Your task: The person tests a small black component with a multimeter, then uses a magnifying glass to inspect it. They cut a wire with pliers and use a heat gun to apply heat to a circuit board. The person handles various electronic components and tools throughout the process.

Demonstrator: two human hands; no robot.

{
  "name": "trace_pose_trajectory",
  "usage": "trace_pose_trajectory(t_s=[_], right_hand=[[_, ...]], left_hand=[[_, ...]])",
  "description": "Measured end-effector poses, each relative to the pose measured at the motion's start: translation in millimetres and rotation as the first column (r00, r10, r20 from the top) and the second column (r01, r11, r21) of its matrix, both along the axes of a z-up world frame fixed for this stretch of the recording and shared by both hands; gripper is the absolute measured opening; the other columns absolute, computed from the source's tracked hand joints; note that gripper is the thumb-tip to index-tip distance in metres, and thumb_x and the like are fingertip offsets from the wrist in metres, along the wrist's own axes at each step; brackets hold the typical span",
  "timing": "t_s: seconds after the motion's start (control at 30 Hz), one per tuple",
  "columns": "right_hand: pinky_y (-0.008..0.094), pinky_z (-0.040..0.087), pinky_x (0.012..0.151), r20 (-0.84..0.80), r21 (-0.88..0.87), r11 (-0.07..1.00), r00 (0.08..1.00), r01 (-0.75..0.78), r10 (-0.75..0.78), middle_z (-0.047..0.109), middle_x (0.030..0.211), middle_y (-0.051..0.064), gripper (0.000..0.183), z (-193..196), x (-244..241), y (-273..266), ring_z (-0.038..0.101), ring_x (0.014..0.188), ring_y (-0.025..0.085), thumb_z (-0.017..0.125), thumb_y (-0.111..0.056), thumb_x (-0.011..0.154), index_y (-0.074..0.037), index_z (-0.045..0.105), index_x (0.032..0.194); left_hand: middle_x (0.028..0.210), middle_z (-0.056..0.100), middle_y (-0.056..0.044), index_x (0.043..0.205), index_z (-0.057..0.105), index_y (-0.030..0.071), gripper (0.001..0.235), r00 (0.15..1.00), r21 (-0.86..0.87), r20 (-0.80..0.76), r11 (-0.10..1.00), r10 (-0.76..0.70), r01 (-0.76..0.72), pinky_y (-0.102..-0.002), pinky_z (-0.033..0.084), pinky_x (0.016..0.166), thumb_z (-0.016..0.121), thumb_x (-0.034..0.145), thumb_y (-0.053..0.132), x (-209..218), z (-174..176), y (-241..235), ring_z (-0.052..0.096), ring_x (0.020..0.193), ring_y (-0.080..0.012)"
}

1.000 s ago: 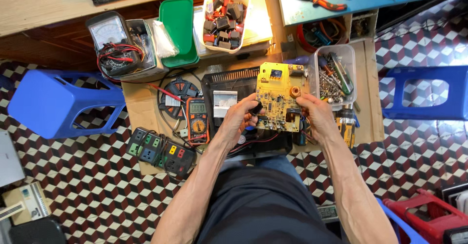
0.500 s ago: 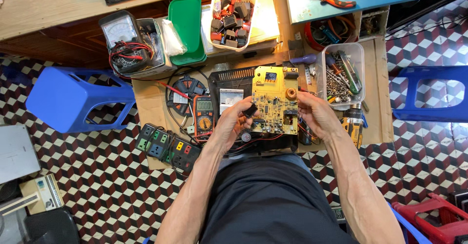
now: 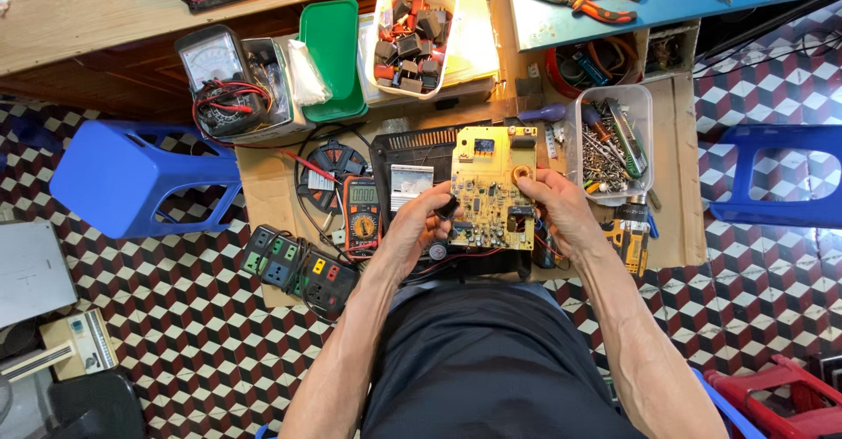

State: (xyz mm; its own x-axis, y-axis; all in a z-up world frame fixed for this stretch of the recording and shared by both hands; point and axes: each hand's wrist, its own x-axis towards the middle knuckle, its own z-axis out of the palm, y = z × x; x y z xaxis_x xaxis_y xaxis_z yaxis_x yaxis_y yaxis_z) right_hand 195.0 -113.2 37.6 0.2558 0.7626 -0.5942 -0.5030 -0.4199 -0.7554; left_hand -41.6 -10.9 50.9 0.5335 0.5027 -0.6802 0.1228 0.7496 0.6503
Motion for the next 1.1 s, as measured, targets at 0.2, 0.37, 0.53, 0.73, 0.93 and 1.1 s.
trace_pose_trajectory(t_s=[0.2, 0.37, 0.53, 0.73, 0.93, 1.1], right_hand=[[0.027, 0.061, 0.078, 0.045, -0.055, 0.998, 0.998, -0.029, 0.032, 0.077, 0.105, 0.013, 0.040, 7, -5, 3, 0.072, 0.091, 0.012, 0.072, -0.021, 0.089, 0.001, 0.062, 0.121], [0.025, 0.056, 0.083, 0.085, 0.013, 0.996, 0.992, -0.093, 0.092, 0.076, 0.108, 0.012, 0.042, 6, -14, 8, 0.070, 0.095, 0.011, 0.074, -0.018, 0.090, 0.003, 0.063, 0.124], [0.023, 0.054, 0.085, 0.166, 0.004, 0.986, 0.973, -0.165, 0.162, 0.077, 0.108, 0.009, 0.042, 9, -18, 8, 0.069, 0.095, 0.008, 0.073, -0.020, 0.090, 0.002, 0.064, 0.125], [0.023, 0.053, 0.077, 0.371, -0.052, 0.971, 0.898, -0.235, 0.237, 0.079, 0.100, 0.007, 0.038, 22, -27, 12, 0.068, 0.088, 0.007, 0.072, -0.020, 0.091, 0.001, 0.066, 0.122], [0.028, 0.055, 0.073, 0.565, -0.143, 0.947, 0.762, -0.286, 0.316, 0.079, 0.096, 0.009, 0.036, 34, -35, 14, 0.071, 0.082, 0.011, 0.072, -0.026, 0.092, -0.003, 0.067, 0.119], [0.031, 0.057, 0.076, 0.644, -0.110, 0.949, 0.706, -0.295, 0.294, 0.078, 0.099, 0.010, 0.037, 39, -40, 15, 0.075, 0.087, 0.015, 0.071, -0.028, 0.091, -0.005, 0.067, 0.120]], left_hand=[[0.117, 0.072, -0.008, 0.148, 0.046, 0.003, 0.059, 0.994, 0.393, -0.048, 0.917, 0.097, -0.070, -0.028, 0.058, 0.089, 0.067, 0.096, 0.021, 2, 1, -1, 0.072, 0.101, -0.0169], [0.131, 0.069, -0.014, 0.135, 0.057, 0.004, 0.041, 0.978, 0.713, -0.205, 0.681, -0.029, 0.169, -0.033, 0.055, 0.105, 0.072, 0.098, 0.016, 31, 15, -1, 0.067, 0.124, -0.0234], [0.113, 0.072, -0.012, 0.123, 0.065, 0.009, 0.036, 0.931, 0.906, -0.350, 0.290, 0.107, 0.307, -0.037, 0.059, 0.089, 0.078, 0.089, 0.013, 47, 30, 2, 0.071, 0.104, -0.0258], [0.103, 0.076, -0.009, 0.121, 0.066, 0.008, 0.033, 0.936, 0.819, -0.341, 0.518, 0.093, 0.246, -0.033, 0.062, 0.075, 0.076, 0.090, 0.012, 45, 27, 2, 0.076, 0.085, -0.0192], [0.109, 0.079, -0.010, 0.119, 0.062, 0.007, 0.031, 0.939, 0.768, -0.338, 0.594, 0.062, 0.237, -0.029, 0.063, 0.080, 0.074, 0.091, 0.010, 37, 7, -1, 0.078, 0.094, -0.0163], [0.109, 0.079, -0.011, 0.117, 0.061, 0.006, 0.031, 0.932, 0.719, -0.356, 0.656, 0.064, 0.230, -0.028, 0.064, 0.076, 0.074, 0.090, 0.009, 37, -1, -4, 0.077, 0.089, -0.0158]])
